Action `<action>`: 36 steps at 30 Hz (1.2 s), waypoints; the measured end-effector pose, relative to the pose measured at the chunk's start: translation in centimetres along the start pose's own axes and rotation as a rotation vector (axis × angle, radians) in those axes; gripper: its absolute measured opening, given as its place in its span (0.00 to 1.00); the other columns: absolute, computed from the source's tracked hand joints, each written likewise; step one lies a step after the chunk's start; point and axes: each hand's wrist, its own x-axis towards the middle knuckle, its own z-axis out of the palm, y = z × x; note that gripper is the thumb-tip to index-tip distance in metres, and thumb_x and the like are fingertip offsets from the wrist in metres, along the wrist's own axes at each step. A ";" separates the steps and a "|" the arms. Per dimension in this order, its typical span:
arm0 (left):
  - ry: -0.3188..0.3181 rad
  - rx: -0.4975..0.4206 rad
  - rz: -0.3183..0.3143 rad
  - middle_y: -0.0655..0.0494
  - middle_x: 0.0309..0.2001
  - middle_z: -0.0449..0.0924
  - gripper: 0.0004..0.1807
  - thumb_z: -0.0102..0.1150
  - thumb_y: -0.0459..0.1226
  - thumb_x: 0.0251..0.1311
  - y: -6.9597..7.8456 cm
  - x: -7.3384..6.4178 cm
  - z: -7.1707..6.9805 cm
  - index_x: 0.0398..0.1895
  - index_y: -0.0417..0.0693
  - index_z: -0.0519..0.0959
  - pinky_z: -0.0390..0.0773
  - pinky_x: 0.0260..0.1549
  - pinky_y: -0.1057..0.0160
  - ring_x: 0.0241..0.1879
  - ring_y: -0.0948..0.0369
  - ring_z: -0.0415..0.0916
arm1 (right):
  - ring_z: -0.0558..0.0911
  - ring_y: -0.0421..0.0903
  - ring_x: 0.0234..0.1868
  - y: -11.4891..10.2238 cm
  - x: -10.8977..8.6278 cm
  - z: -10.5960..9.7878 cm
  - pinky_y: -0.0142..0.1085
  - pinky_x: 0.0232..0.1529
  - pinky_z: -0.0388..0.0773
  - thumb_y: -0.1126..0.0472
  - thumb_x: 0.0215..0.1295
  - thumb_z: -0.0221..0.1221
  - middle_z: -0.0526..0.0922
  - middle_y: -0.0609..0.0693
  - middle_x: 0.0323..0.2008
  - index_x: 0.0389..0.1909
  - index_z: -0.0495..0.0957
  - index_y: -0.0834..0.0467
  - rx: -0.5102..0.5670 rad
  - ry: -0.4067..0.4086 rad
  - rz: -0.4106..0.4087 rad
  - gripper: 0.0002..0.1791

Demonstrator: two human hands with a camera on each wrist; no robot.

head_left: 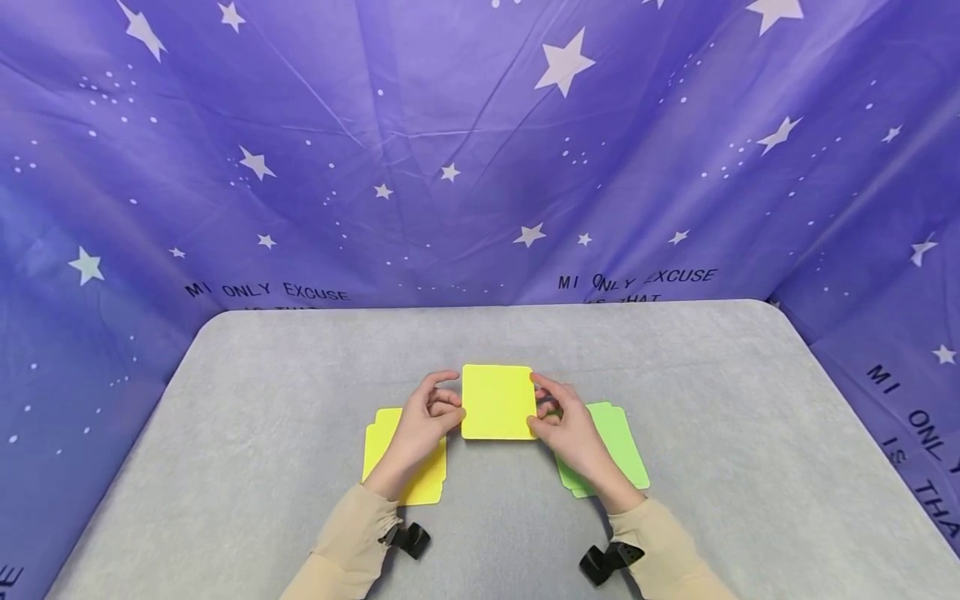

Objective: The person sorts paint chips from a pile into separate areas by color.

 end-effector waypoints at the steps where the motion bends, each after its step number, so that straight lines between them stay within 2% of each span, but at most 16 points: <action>1: 0.002 -0.003 0.001 0.47 0.37 0.75 0.29 0.57 0.22 0.56 -0.1 -0.2 -0.2 0.63 0.39 0.69 0.76 0.34 0.66 0.35 0.59 0.77 | 0.72 0.48 0.37 -0.1 0.0 0.2 0.26 0.30 0.74 0.80 0.53 0.60 0.70 0.60 0.46 0.64 0.67 0.69 0.000 -0.006 0.000 0.34; 16: 0.075 -0.075 -0.063 0.45 0.37 0.73 0.30 0.57 0.18 0.54 -1.5 -2.9 -3.4 0.63 0.39 0.72 0.76 0.33 0.67 0.31 0.61 0.77 | 0.72 0.42 0.31 -0.3 -0.3 3.5 0.26 0.28 0.72 0.80 0.50 0.61 0.69 0.59 0.42 0.64 0.65 0.73 0.033 -0.099 -0.032 0.36; 21: 0.078 -0.051 -0.069 0.45 0.37 0.73 0.30 0.58 0.19 0.54 -1.5 -3.8 -4.2 0.63 0.40 0.72 0.76 0.34 0.67 0.32 0.60 0.77 | 0.72 0.43 0.32 -0.4 -0.5 4.3 0.26 0.29 0.73 0.80 0.50 0.61 0.69 0.58 0.41 0.64 0.65 0.73 0.018 -0.138 -0.023 0.36; 30: 0.073 0.047 -0.107 0.46 0.37 0.74 0.29 0.59 0.21 0.54 -1.2 -4.7 -6.3 0.62 0.39 0.72 0.75 0.36 0.68 0.33 0.61 0.76 | 0.74 0.43 0.32 -0.6 -0.7 5.7 0.27 0.31 0.75 0.78 0.50 0.61 0.70 0.58 0.42 0.64 0.64 0.75 0.000 -0.203 -0.064 0.36; 36: 0.048 0.104 -0.118 0.47 0.38 0.74 0.29 0.60 0.23 0.55 -0.7 -5.1 -7.8 0.63 0.38 0.71 0.72 0.32 0.68 0.33 0.60 0.75 | 0.75 0.46 0.34 -1.3 -0.9 6.7 0.27 0.32 0.76 0.79 0.50 0.62 0.70 0.59 0.42 0.63 0.62 0.77 0.029 -0.248 -0.053 0.37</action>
